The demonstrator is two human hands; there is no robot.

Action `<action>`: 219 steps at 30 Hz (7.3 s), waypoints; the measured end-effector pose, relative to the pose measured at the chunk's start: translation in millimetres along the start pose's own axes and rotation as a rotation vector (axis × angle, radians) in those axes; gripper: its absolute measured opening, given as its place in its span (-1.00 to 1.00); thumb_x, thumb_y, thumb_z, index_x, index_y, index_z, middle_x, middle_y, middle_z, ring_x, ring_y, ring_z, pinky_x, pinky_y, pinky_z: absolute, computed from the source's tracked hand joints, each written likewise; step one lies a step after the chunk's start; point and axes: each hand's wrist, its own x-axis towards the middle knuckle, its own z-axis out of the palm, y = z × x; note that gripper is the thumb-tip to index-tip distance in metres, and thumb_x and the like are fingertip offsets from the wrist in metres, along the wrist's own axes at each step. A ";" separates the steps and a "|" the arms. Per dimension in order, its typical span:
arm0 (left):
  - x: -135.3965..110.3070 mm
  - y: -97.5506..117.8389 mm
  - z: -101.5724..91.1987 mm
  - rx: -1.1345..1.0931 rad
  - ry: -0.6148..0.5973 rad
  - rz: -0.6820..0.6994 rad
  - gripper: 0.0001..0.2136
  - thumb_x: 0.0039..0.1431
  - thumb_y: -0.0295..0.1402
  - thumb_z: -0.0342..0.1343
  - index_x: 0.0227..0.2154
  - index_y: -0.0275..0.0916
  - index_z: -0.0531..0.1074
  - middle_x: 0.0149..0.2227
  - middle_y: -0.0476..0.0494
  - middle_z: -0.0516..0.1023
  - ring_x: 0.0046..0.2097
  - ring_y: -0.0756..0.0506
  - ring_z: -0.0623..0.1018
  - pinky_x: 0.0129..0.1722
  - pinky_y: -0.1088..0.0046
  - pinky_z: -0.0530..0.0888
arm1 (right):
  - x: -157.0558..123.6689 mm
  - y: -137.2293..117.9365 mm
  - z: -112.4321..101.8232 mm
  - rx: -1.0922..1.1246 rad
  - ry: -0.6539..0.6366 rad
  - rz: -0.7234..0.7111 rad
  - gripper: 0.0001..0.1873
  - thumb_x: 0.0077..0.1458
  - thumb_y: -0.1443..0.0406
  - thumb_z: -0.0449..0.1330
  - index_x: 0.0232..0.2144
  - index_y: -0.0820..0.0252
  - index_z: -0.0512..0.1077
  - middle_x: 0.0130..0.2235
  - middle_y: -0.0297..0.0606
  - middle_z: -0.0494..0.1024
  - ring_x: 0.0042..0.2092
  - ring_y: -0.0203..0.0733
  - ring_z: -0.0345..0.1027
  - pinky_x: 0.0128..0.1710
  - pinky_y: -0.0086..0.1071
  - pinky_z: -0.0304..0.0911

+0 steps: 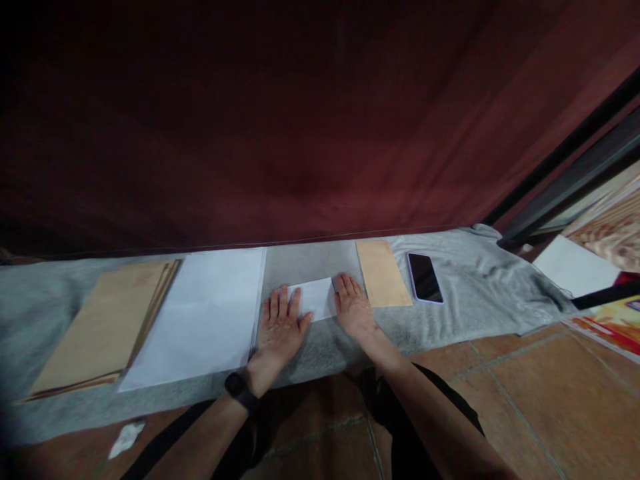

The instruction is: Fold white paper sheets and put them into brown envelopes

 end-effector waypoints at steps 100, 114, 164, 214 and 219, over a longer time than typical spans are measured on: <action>37.5 -41.7 -15.0 -0.671 0.116 -0.038 -0.35 0.06 -0.56 -0.03 0.28 -0.23 0.22 0.08 -0.30 0.41 0.13 -0.26 0.48 0.15 0.10 0.45 | 3.4 -30.8 -23.2 0.215 0.021 0.009 -0.55 0.31 0.33 0.03 0.22 0.18 0.34 0.14 -0.08 0.49 0.16 -0.05 0.37 0.18 -0.21 0.27; 9.3 5.5 -2.7 -0.393 0.113 0.209 -0.47 0.36 -0.23 -0.14 0.31 -0.39 0.17 0.39 -0.46 0.13 0.43 -0.34 0.08 0.33 -0.05 0.17 | -21.9 -47.1 8.4 0.059 0.009 -0.314 -0.40 0.37 0.24 0.02 0.39 0.23 0.09 0.40 -0.12 0.13 0.42 -0.11 -0.05 0.41 -0.11 -0.08; -3.3 11.5 5.6 -0.018 0.091 0.465 -0.45 0.41 -0.16 -0.16 0.35 -0.32 0.12 0.41 -0.26 0.13 0.44 -0.21 0.08 0.39 0.05 0.13 | -21.3 -13.5 -4.5 -0.014 -0.059 -0.088 -0.42 0.41 0.19 -0.08 0.37 0.31 0.13 0.41 -0.11 0.09 0.41 -0.03 -0.05 0.38 -0.09 -0.11; 9.4 -28.6 20.3 0.043 0.149 0.222 -0.33 0.37 0.01 -0.23 0.33 -0.41 0.14 0.38 -0.48 0.17 0.40 -0.34 0.17 0.31 -0.03 0.22 | -12.2 -4.0 -7.4 0.012 -0.080 -0.070 -0.42 0.42 0.19 -0.10 0.39 0.28 0.08 0.42 -0.12 0.06 0.43 -0.05 -0.09 0.40 -0.07 -0.11; 9.2 -28.2 19.1 0.047 0.145 0.220 -0.33 0.37 0.02 -0.21 0.33 -0.41 0.14 0.38 -0.48 0.15 0.40 -0.34 0.16 0.33 -0.01 0.21 | -11.7 -0.2 -7.9 0.034 -0.051 -0.024 -0.42 0.39 0.20 -0.04 0.38 0.25 0.12 0.41 -0.10 0.11 0.40 -0.01 -0.01 0.38 -0.05 -0.03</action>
